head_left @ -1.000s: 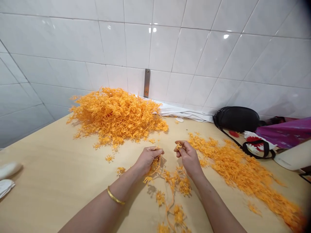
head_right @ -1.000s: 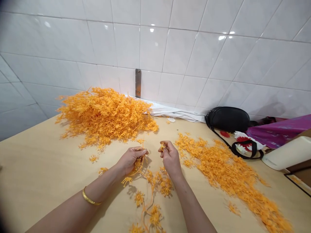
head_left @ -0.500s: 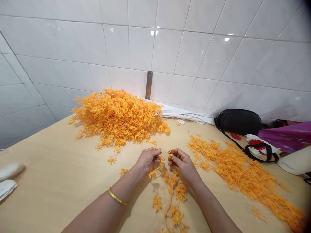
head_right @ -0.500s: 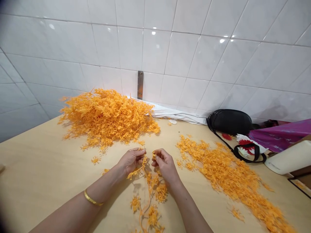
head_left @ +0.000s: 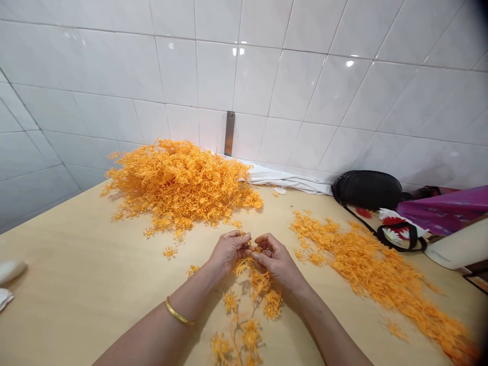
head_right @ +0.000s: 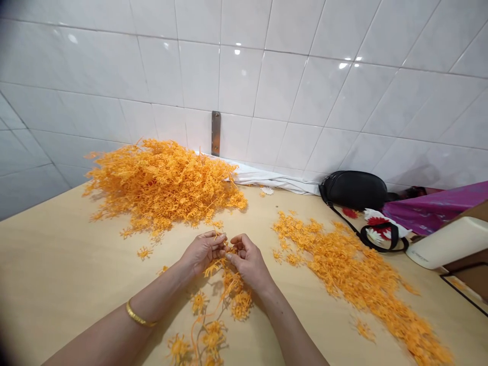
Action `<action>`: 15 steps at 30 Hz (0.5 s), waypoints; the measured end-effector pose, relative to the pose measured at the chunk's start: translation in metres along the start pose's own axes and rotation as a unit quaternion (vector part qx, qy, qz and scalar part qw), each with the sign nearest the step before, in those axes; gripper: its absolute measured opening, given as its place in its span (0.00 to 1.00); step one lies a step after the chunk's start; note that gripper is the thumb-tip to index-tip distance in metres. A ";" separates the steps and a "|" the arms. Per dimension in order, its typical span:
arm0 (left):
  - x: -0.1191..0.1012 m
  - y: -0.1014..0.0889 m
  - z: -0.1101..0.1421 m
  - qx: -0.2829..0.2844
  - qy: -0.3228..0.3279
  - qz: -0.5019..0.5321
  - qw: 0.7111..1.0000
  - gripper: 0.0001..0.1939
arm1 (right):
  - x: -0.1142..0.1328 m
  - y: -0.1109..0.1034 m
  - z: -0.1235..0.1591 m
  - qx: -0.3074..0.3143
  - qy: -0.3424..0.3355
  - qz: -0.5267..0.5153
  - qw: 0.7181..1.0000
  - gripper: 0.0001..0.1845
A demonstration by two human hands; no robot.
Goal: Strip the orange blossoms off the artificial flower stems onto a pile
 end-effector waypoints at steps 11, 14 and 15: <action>0.007 0.005 -0.002 0.074 0.003 -0.073 0.995 0.10 | 0.006 -0.012 0.000 -0.061 0.018 -0.089 0.994 0.10; 0.006 0.005 0.000 0.088 -0.008 -0.077 0.993 0.10 | 0.004 -0.016 -0.002 -0.075 0.015 -0.118 0.990 0.10; 0.006 0.006 0.000 0.081 -0.003 -0.077 0.994 0.10 | 0.003 -0.016 -0.002 -0.078 0.019 -0.125 0.989 0.10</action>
Point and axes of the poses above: each hand's wrist, its own z-axis away from the middle knuckle, its own y-axis out of the palm, x = y × z, the point moved 4 cm from there along -z, towards the middle knuckle, and after that the axes turned 1 degree about -y, right-handed, at the moved point
